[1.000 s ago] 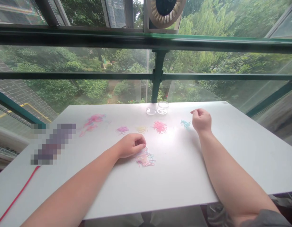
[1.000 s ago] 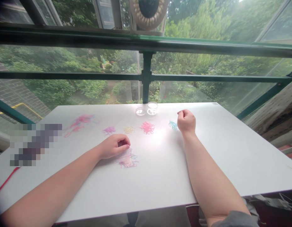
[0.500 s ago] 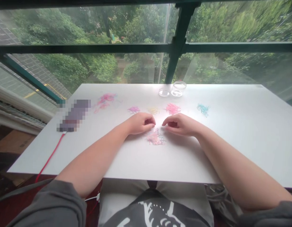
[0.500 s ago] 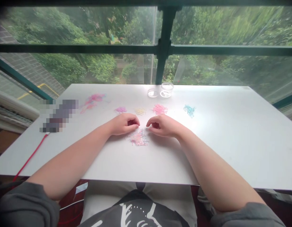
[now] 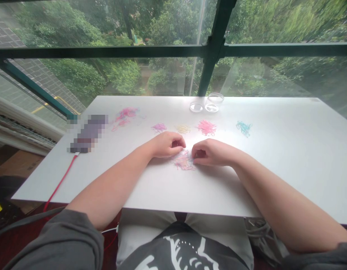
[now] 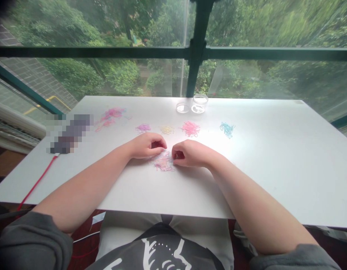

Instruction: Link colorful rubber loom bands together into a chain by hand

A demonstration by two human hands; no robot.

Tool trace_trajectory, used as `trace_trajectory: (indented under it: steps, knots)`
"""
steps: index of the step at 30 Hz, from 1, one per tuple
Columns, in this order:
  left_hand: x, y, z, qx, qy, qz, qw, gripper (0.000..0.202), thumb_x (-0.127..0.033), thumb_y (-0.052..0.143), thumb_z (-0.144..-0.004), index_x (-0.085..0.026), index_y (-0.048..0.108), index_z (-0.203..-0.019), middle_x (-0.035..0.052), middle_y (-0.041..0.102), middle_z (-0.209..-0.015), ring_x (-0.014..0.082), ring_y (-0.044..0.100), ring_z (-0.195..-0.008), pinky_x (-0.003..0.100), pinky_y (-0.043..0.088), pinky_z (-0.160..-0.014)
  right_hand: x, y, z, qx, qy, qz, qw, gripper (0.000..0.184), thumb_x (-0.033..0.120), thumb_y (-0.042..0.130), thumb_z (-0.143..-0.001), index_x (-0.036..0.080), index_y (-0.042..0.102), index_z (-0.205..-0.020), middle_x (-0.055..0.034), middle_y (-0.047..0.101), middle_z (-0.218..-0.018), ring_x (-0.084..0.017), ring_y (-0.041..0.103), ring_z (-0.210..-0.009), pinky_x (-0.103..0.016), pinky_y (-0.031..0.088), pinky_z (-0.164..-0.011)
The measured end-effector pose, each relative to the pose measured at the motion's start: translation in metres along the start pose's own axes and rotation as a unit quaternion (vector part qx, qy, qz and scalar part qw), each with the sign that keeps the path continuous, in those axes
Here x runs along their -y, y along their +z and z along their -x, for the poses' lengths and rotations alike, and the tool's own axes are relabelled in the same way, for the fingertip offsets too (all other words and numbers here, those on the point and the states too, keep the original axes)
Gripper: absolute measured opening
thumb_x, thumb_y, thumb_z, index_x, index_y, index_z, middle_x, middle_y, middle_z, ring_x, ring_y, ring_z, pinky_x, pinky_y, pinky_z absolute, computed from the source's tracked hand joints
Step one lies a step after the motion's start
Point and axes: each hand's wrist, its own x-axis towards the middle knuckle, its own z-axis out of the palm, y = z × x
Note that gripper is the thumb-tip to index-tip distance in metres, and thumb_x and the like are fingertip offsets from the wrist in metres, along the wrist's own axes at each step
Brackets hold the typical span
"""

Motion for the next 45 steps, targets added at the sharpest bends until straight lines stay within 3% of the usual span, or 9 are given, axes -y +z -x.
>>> trace_trajectory:
  steps: [11,18,28,38,45]
  knots:
    - [0.003,0.003,-0.002,-0.010,0.009,-0.016,1.000,0.018,-0.019,0.051,-0.070,-0.017,0.063,-0.083,0.0013,0.062,-0.075,0.0105,0.052,-0.063,0.021,0.039,-0.059,-0.003,0.003,0.000,-0.013,-0.013,0.031,0.999,0.016,0.012,0.048,-0.065,0.018,0.062,-0.070,0.0001,0.060,-0.062,-0.009,0.044,-0.053,-0.022,0.030,-0.053]
    - [0.003,0.003,-0.003,-0.010,0.011,-0.014,1.000,0.017,-0.019,0.051,-0.071,-0.017,0.063,-0.082,0.0014,0.062,-0.074,0.0104,0.051,-0.063,0.021,0.039,-0.059,-0.006,0.003,-0.002,-0.053,-0.054,-0.037,0.996,0.015,0.011,0.046,-0.064,0.016,0.059,-0.070,-0.0013,0.057,-0.066,-0.009,0.044,-0.056,-0.021,0.032,-0.055]
    - [0.001,0.003,-0.002,-0.014,0.011,-0.021,1.000,0.017,-0.019,0.050,-0.071,-0.017,0.063,-0.083,0.0005,0.061,-0.070,0.0098,0.050,-0.060,0.021,0.038,-0.058,-0.006,0.006,-0.002,-0.083,0.007,-0.121,0.989,0.009,0.014,0.045,-0.068,0.017,0.052,-0.073,0.0037,0.046,-0.057,-0.007,0.038,-0.050,-0.020,0.028,-0.048]
    - [-0.002,0.001,-0.001,-0.017,0.003,-0.020,1.000,0.017,-0.021,0.050,-0.072,-0.018,0.063,-0.082,0.0007,0.061,-0.072,0.0103,0.050,-0.061,0.021,0.039,-0.058,-0.012,0.010,-0.008,-0.101,0.014,-0.155,0.983,0.018,0.018,0.047,-0.073,0.018,0.062,-0.083,0.0005,0.055,-0.062,-0.009,0.045,-0.054,-0.022,0.035,-0.053]
    - [-0.002,0.004,-0.001,-0.029,0.006,-0.007,1.000,0.020,-0.024,0.052,-0.073,-0.018,0.062,-0.089,0.0018,0.061,-0.075,0.0103,0.051,-0.063,0.022,0.040,-0.060,-0.012,0.011,-0.009,-0.115,0.011,-0.189,0.975,0.017,0.023,0.049,-0.075,0.017,0.058,-0.089,0.0009,0.052,-0.061,-0.009,0.044,-0.054,-0.022,0.035,-0.050]
